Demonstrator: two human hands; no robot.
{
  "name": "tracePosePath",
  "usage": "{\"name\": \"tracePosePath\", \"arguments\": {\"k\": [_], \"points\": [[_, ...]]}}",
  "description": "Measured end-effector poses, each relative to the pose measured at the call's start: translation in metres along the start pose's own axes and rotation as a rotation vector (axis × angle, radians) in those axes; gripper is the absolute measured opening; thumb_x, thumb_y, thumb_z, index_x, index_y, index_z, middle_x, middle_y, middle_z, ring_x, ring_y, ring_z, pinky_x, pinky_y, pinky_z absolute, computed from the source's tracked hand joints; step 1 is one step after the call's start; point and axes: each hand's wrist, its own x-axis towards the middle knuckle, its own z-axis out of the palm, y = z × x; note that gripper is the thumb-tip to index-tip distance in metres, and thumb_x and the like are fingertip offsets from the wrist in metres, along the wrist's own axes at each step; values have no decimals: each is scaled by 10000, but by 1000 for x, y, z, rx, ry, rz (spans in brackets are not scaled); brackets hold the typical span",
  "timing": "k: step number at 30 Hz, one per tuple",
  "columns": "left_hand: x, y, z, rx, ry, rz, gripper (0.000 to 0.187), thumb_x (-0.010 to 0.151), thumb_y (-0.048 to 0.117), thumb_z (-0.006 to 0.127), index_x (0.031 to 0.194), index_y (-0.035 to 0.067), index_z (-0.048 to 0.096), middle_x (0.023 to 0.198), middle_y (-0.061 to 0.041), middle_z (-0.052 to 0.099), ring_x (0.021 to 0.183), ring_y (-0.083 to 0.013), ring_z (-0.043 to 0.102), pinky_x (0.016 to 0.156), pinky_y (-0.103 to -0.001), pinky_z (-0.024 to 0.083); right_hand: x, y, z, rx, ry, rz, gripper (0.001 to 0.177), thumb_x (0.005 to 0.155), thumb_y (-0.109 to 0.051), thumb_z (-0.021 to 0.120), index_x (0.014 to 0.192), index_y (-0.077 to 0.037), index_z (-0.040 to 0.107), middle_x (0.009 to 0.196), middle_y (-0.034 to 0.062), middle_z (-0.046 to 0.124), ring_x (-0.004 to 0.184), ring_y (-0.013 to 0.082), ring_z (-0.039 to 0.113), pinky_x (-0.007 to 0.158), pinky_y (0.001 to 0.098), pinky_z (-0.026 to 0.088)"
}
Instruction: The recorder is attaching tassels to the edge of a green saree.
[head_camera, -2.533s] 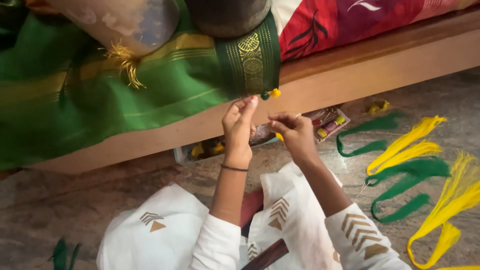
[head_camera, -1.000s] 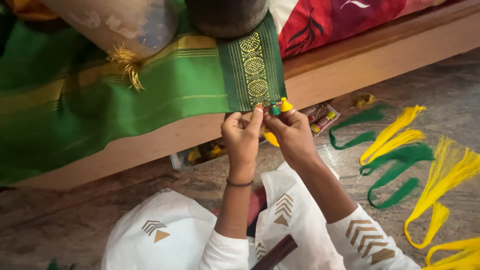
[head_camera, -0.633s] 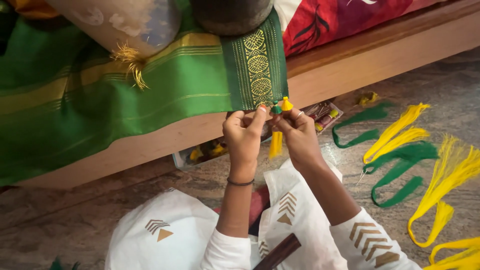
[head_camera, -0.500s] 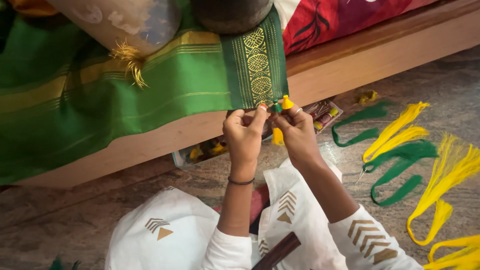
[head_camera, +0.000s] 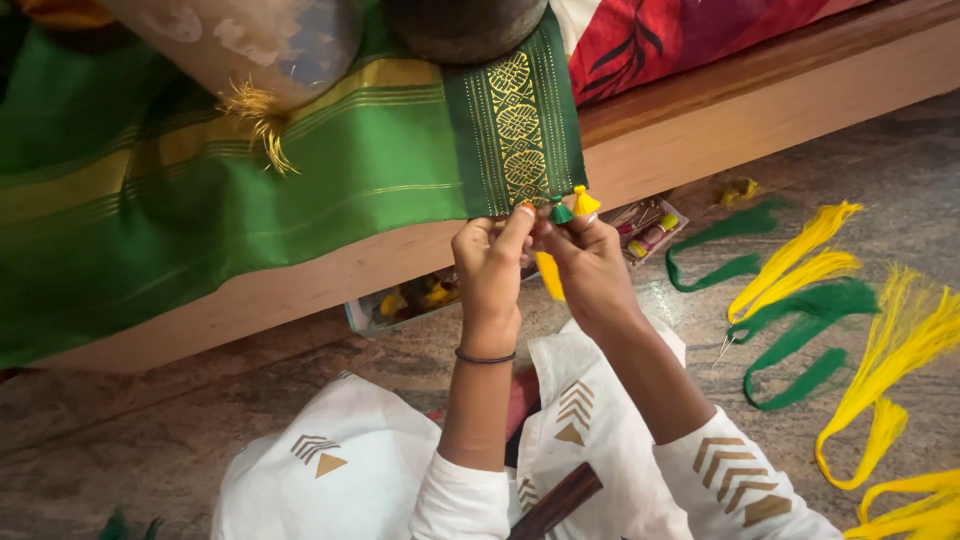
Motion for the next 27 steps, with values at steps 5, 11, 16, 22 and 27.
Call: {"name": "tracePosePath", "arguments": {"k": [5,11,16,22,27], "points": [[-2,5,2,55,50,57,191,922,107,748,837,-52,684,777,-47,705,650,-72,591,569,-235,458,-4,-19,14,34,-7,0,130,988,-37,652,1108,8,675,997,36,725,899,98,681,828,265,559],[-12,18,6,269,81,175,177,895,117,752,843,-48,714,769,-72,736,645,-98,662,597,-256,541,-4,-6,-4,-59,9,-20,132,988,-45,685,1105,13,698,967,36,730,867,94,665,815,264,549],[-15,24,8,226,52,233,174,898,129,741,929,-42,738,863,-71,760,754,-90,694,687,-259,567,1,3,-16,-157,14,-81,149,1003,-51,700,1136,15,709,982,24,721,880,74,638,822,248,520],[-13,23,7,419,76,307,207,878,164,748,929,-36,763,864,-82,769,806,-126,687,786,-296,532,0,-4,-5,-54,40,-25,178,972,-29,671,1146,1,690,1026,22,736,926,76,676,863,250,546],[-10,19,6,406,96,279,209,884,175,746,906,-32,766,847,-79,768,798,-134,687,790,-295,527,2,3,-10,-42,44,-35,164,978,-7,674,1142,2,679,1032,28,726,931,79,667,850,251,540]]}}
